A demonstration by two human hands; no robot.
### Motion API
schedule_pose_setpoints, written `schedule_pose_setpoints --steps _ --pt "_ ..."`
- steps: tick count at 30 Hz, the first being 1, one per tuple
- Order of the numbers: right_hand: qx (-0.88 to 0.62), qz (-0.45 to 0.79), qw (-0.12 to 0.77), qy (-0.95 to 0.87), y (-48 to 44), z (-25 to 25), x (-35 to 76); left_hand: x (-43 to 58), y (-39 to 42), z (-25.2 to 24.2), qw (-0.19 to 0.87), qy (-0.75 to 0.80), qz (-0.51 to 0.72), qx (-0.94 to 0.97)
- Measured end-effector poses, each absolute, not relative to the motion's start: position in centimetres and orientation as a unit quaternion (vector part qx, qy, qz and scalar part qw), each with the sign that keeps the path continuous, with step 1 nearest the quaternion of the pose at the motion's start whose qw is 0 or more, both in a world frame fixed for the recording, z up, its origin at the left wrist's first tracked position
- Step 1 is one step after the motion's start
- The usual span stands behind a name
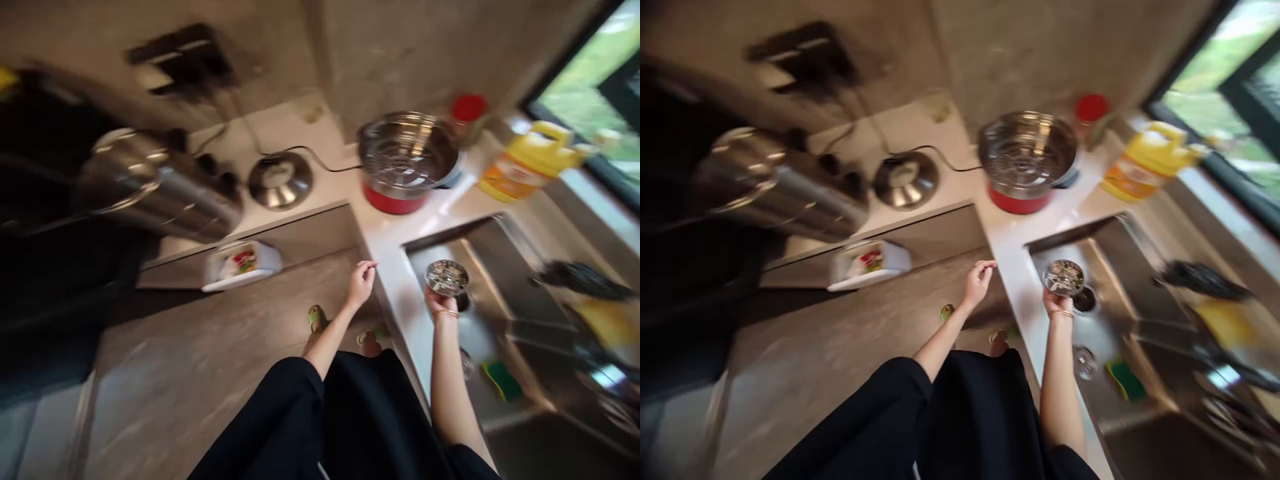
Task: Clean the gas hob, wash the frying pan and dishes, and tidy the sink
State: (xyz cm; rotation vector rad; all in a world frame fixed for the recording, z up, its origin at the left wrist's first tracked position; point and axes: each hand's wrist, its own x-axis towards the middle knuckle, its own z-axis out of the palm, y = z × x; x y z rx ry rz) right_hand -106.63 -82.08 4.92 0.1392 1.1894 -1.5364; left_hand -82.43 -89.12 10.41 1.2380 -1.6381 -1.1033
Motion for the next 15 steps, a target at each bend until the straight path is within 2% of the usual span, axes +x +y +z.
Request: schedule_pose_setpoints --steps 4,7,9,11,15 --pt "0.133 -0.673 0.566 0.457 -91.8 5.9 -94.0 -70.4 -91.7 9.5 0.5 -0.564 -0.383 0.534" --pt "0.044 -0.628 0.602 0.491 -97.3 6.6 -79.2 -58.0 -92.9 8.1 0.504 -0.522 -0.306 0.617" --pt "-0.059 -0.611 0.588 0.527 -99.9 6.2 -68.8 -49.5 -93.5 6.6 0.461 -0.518 -0.249 0.676" --pt "-0.201 -0.598 0.533 0.564 -102.2 4.9 -59.7 -41.6 -94.2 4.9 0.398 -0.537 -0.197 0.717" --pt "-0.602 -0.487 0.398 0.492 -106.3 1.2 -47.7 -30.3 -96.1 1.6 0.269 -0.572 -0.152 0.76"
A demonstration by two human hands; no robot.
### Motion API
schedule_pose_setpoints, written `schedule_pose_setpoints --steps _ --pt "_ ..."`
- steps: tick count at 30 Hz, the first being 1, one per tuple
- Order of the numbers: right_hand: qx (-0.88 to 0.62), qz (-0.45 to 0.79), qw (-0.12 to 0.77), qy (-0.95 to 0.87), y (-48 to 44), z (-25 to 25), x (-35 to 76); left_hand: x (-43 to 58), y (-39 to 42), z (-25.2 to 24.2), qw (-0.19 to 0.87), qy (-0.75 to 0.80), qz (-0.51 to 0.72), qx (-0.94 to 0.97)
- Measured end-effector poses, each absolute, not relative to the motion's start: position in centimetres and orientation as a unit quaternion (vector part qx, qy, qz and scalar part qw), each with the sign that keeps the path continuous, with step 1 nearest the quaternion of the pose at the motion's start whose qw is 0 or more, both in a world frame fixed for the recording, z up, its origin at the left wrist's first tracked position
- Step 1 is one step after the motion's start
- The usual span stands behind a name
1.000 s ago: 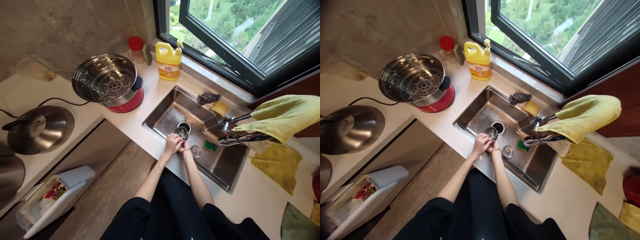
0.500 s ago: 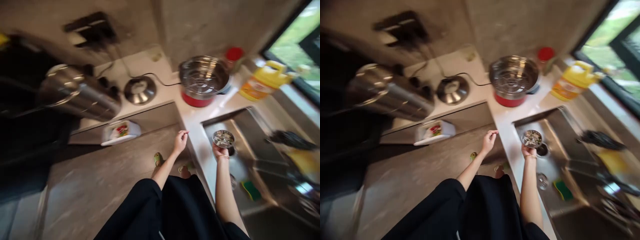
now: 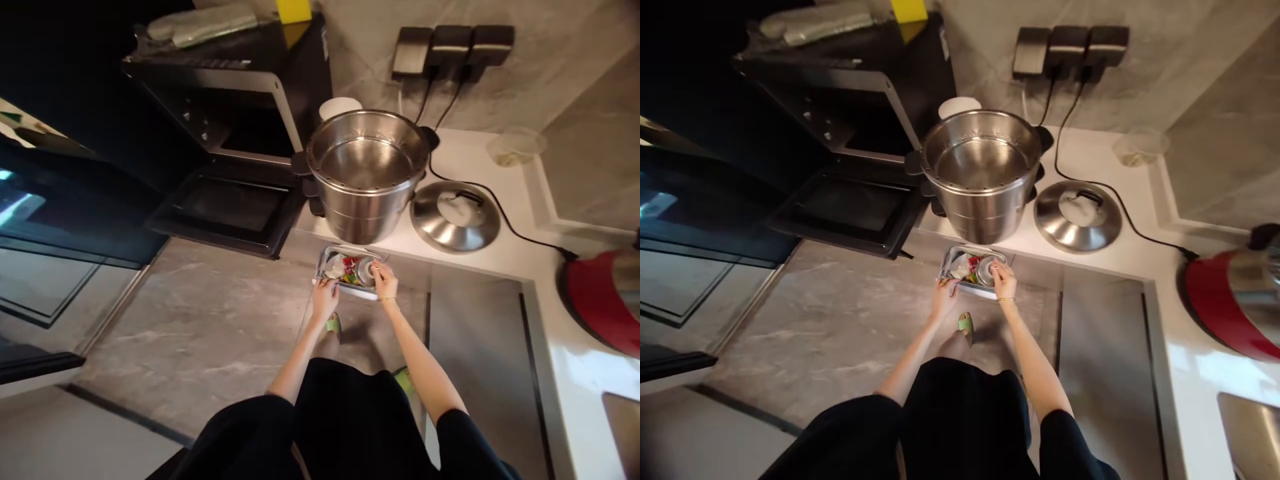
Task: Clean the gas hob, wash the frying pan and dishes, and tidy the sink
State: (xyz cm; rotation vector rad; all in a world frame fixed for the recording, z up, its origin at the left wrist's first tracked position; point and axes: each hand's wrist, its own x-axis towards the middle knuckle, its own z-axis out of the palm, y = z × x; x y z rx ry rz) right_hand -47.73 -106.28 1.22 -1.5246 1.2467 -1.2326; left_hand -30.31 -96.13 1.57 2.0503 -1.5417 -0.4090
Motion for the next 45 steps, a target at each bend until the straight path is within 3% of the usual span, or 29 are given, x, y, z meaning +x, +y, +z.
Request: schedule_pose_setpoints --steps 4,8,13,20,28,31,39,45 --pt "-0.825 -0.348 0.284 0.344 -109.0 -1.4 -42.6 -25.0 -98.4 -0.5 0.176 -0.576 -0.153 0.784" --pt "-0.903 -0.283 0.197 0.255 -109.9 -2.4 -40.4 -23.2 -100.3 -1.7 0.137 -0.603 -0.176 0.765" --pt "-0.959 -0.218 0.139 0.114 -111.1 -2.7 -39.4 -22.8 -100.9 -3.1 0.162 -0.589 -0.197 0.767" --pt "-0.985 -0.078 0.151 -0.003 -114.1 -3.6 -39.3 -22.9 -100.7 -3.7 0.189 -0.552 -0.233 0.778" --pt "-0.991 -0.055 0.102 -0.071 -114.8 -4.0 -38.9 -23.1 -100.9 -3.1 0.158 -0.535 -0.257 0.789" --pt "-0.989 -0.036 0.132 -0.056 -115.5 -3.8 -38.9 -23.2 -100.8 -3.0 0.149 -0.541 -0.258 0.786" --pt "-0.936 0.015 0.351 0.021 -115.7 -3.6 -39.7 -23.1 -100.7 -3.4 0.167 -0.543 -0.259 0.781" --pt "-0.932 0.026 0.358 0.049 -115.5 -3.8 -40.0 -23.2 -100.7 -3.5 0.169 -0.539 -0.259 0.783"
